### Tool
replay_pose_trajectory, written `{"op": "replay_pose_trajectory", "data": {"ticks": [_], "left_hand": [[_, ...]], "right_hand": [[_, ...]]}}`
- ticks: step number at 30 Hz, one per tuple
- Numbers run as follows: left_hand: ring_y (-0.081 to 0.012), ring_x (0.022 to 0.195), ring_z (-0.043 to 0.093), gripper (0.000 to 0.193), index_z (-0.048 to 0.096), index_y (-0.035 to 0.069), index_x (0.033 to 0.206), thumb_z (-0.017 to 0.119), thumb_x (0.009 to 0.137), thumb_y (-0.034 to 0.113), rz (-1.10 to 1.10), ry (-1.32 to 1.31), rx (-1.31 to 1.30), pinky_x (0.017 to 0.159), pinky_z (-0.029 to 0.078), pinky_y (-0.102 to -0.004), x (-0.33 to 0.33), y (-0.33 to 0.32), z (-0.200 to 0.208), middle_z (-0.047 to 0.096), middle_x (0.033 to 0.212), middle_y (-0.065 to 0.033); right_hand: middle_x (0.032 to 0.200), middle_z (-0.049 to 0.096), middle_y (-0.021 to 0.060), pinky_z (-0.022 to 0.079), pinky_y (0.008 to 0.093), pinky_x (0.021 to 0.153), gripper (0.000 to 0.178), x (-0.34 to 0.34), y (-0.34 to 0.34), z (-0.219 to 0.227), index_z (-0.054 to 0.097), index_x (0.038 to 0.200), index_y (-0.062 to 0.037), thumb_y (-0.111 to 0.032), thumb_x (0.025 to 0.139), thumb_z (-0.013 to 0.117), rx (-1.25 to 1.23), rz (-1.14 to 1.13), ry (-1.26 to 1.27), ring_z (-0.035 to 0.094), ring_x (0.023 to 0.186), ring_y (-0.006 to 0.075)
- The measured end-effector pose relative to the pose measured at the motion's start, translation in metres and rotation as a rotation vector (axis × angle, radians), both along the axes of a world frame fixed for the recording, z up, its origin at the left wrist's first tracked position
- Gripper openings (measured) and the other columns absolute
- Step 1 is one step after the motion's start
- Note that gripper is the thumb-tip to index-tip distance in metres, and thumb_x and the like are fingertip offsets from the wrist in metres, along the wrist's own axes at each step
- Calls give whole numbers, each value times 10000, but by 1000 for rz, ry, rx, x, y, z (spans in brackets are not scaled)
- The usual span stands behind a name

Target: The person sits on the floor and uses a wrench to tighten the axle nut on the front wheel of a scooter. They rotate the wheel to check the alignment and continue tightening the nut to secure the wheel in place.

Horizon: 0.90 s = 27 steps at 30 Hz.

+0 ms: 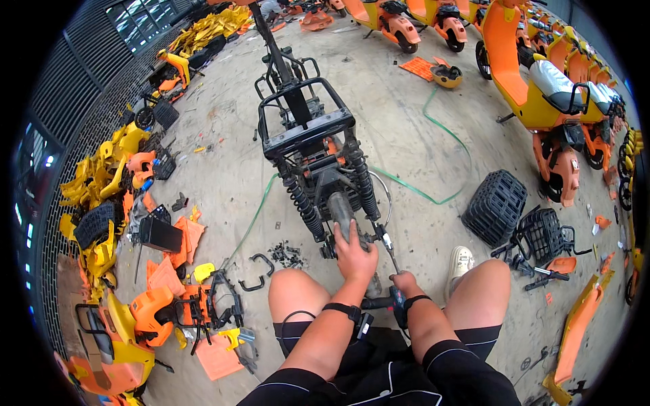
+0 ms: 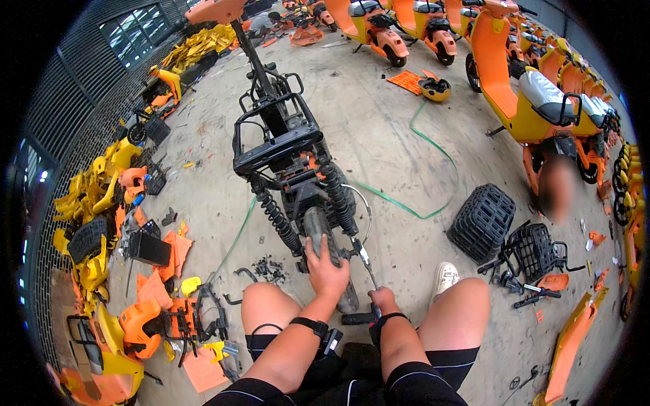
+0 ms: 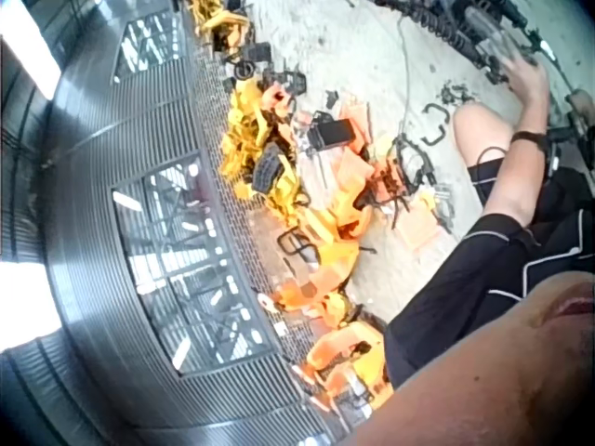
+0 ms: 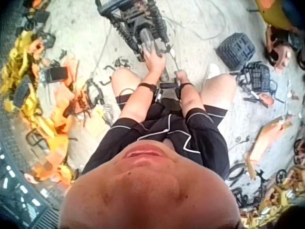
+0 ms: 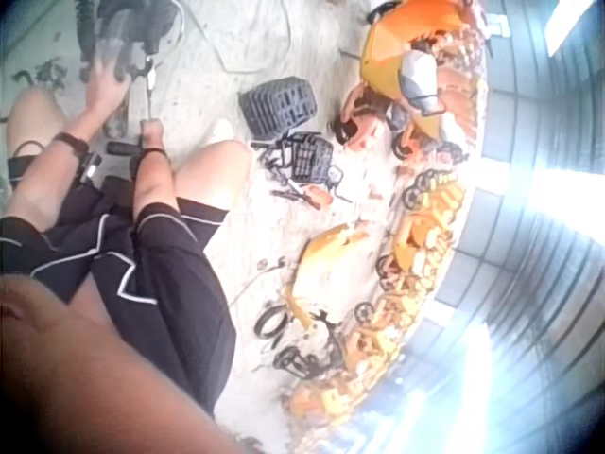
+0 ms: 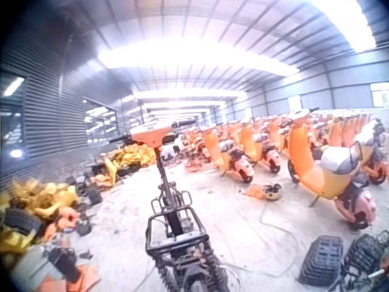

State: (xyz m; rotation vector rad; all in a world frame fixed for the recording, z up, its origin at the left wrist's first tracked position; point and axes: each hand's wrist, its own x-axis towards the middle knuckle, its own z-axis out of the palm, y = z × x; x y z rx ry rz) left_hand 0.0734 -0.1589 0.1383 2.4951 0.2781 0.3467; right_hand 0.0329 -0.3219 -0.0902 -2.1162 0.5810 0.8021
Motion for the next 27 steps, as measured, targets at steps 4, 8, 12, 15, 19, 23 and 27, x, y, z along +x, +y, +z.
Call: {"op": "replay_pose_trajectory", "data": {"ticks": [4, 8, 12, 15, 19, 23, 27], "left_hand": [[-446, 1315, 447, 734, 480, 205, 1456, 689, 754, 239, -2, 32, -27, 983, 484, -512, 7, -6, 10, 289, 1564, -186], [-434, 1265, 488, 741, 480, 204, 1458, 700, 753, 248, 4, 15, 3, 973, 494, -504, 20, -5, 8, 295, 1565, -179], [-424, 1271, 491, 745, 486, 217, 1455, 711, 746, 261, 22, 30, 13, 984, 488, -500, 26, -4, 6, 299, 1570, -166], [-407, 1308, 477, 711, 494, 210, 1443, 690, 761, 254, 52, 76, -26, 999, 479, -496, 26, -2, 14, 305, 1569, -154], [-402, 1302, 492, 726, 463, 197, 1455, 679, 766, 269, 53, 85, -16, 1001, 476, -493, 34, -1, 14, 310, 1567, -148], [-413, 1260, 523, 830, 357, 173, 1506, 685, 756, 308, 128, 132, -117, 988, 480, -500, 36, -1, 15, 317, 1561, -159], [-427, 1205, 557, 907, 284, 149, 1538, 693, 752, 344, 203, 189, -112, 975, 481, -514, 35, -3, 17, 404, 1492, -197]], "right_hand": [[902, 721, 207, 539, 400, 773, 437, -5, -8, -39, 704, 999, 58, -314, 771, 721, 85, -127, -27, 698, 846, 318], [871, 712, 191, 540, 404, 739, 413, -3, -14, -51, 675, 1025, 58, -271, 779, 720, 76, -96, -59, 695, 801, 292], [965, 698, 254, 530, 422, 830, 466, -7, -11, -43, 677, 1045, 43, -315, 747, 689, 49, -59, -64, 678, 929, 370], [999, 702, 270, 529, 428, 868, 478, -15, -8, -23, 697, 1024, 42, -339, 737, 673, 0, -29, -78, 677, 987, 396], [962, 718, 243, 537, 422, 836, 438, -12, -18, -14, 718, 975, 38, -334, 751, 666, 27, 27, -15, 694, 935, 376], [974, 723, 227, 531, 416, 835, 445, -3, -22, -18, 732, 974, 32, -356, 774, 642, 15, 99, 83, 694, 918, 369], [988, 712, 250, 519, 428, 850, 458, -3, -20, -22, 729, 975, 37, -366, 782, 624, -8, 199, 108, 684, 946, 381]]}}
